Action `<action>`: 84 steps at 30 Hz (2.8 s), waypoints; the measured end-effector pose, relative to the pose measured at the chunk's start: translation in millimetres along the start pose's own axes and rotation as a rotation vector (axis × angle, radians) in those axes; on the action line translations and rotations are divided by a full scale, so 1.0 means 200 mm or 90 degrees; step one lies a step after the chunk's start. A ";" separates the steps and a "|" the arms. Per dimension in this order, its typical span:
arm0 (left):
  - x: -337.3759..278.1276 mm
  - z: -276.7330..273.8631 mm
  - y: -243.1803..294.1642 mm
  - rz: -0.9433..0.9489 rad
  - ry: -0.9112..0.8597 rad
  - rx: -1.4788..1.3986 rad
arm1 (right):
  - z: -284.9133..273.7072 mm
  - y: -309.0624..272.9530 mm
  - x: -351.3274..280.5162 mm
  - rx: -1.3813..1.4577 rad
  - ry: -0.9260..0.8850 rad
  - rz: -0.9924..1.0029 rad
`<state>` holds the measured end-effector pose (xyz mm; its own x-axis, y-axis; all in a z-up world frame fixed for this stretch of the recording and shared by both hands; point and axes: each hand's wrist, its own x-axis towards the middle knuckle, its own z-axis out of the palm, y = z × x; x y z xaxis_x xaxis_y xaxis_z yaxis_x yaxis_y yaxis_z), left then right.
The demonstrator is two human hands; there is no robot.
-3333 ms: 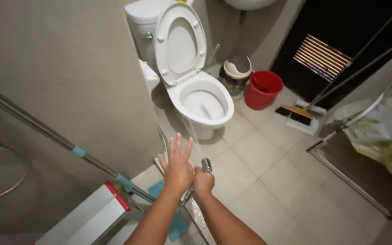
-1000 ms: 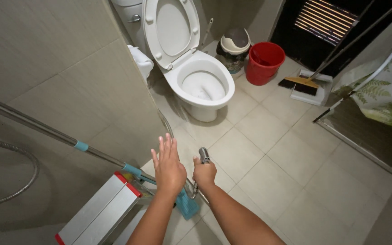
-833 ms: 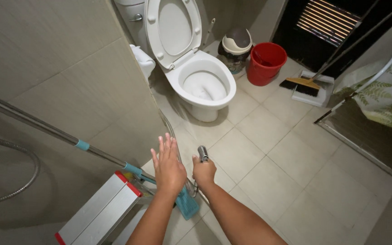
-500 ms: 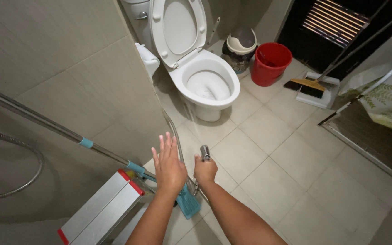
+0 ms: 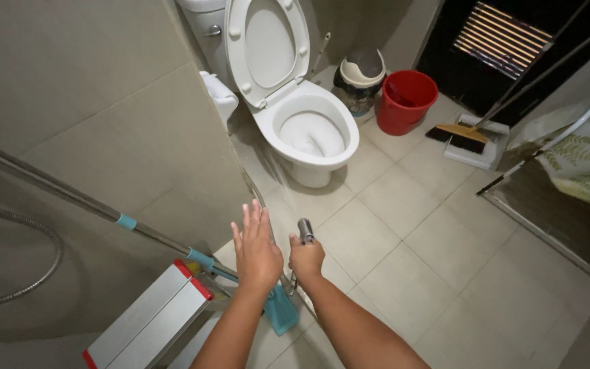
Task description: The person uses a handheld bidet sprayer to rinse a mop head and the bathroom floor. They then wash their hands under the running water from the sprayer and return the device to its wall mount. Finally, the person moves a small step stool within the bathroom.
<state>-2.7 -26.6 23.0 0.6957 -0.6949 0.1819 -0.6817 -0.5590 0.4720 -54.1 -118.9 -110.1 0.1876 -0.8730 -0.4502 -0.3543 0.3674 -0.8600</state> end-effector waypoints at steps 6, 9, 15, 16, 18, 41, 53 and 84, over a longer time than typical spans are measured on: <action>0.05 0.04 0.09 0.042 0.017 -0.018 | -0.12 0.08 -0.01 -0.036 -0.030 -0.085; 0.09 0.02 0.17 0.071 0.024 -0.063 | -0.14 0.08 0.03 0.031 -0.003 0.011; 0.16 0.03 0.23 0.166 -0.005 -0.089 | -0.24 0.05 0.12 0.259 0.076 0.137; 0.15 -0.03 0.30 0.173 -0.007 -0.091 | -0.27 0.02 0.11 0.264 0.082 0.136; 0.19 -0.14 0.38 0.047 -0.166 -0.205 | -0.29 -0.04 0.12 0.282 0.133 0.177; 0.22 -0.28 0.38 0.220 -0.306 -0.248 | -0.21 -0.05 -0.09 0.240 0.349 0.060; 0.31 -0.18 0.49 0.265 -0.311 -0.249 | -0.36 -0.19 -0.05 0.271 0.454 0.138; 0.42 -0.21 0.66 0.216 -0.355 -0.251 | -0.48 -0.45 -0.03 0.342 0.464 0.120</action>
<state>-24.3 -138.9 137.3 0.1728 -0.9841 -0.0415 -0.6334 -0.1433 0.7604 -112.4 -176.9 -6.4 -0.5173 -0.7029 -0.4882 0.1869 0.4639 -0.8660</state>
